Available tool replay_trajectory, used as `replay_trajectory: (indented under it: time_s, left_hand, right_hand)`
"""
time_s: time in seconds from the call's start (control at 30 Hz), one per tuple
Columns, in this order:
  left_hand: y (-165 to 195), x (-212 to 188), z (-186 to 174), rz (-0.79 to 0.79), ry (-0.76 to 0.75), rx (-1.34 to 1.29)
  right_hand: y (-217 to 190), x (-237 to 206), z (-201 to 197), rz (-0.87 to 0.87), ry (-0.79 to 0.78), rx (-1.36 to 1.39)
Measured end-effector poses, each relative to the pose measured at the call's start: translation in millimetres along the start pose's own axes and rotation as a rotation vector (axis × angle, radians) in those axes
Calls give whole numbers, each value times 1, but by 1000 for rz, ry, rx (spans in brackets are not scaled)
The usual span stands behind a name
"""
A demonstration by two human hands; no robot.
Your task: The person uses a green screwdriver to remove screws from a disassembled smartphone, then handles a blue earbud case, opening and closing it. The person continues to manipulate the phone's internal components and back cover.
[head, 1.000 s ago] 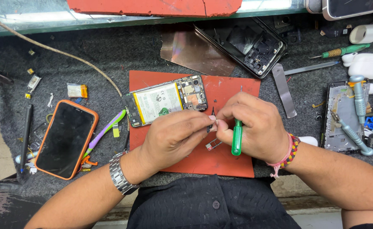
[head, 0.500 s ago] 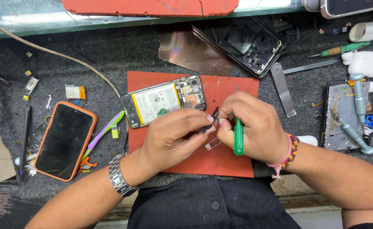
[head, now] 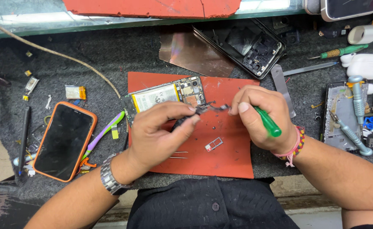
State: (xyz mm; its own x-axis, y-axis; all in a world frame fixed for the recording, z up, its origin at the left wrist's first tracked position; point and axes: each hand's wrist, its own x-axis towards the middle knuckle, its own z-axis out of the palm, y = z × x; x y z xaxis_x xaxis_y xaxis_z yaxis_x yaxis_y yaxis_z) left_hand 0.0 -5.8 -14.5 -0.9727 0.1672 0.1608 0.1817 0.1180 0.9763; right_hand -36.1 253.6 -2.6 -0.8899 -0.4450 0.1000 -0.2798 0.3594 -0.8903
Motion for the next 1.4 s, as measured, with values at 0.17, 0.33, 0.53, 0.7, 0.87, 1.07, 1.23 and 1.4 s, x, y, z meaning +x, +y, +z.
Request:
replay_trajectory:
  time_s: [0.17, 0.33, 0.53, 0.7, 0.87, 1.07, 1.23, 1.4]
  left_hand:
    - [-4, 5, -13, -121, 72, -137]
    - [-7, 12, -16, -309, 50, -332]
    - [-10, 20, -12, -580, -115, -429]
    - [-10, 21, -10, -638, -143, -428]
    - [-10, 20, -6, -571, -156, -402]
    - [-5, 20, -6, -306, -143, -64]
    - [1, 29, -21, 34, -8, 336]
    - [5, 39, -31, 190, -107, 649]
  right_hand:
    - [-7, 4, 0, 3, 88, -78]
    - [-14, 9, -1, -101, 155, -239]
    - [-9, 6, 1, -52, 86, -93]
    - [-6, 2, 1, -10, 44, -90]
    - [-4, 0, -4, -77, -30, -28]
    - [-2, 1, -6, -150, -3, -53]
    - [4, -1, -9, -69, 90, -6]
    - [10, 1, -11, 177, 148, 107]
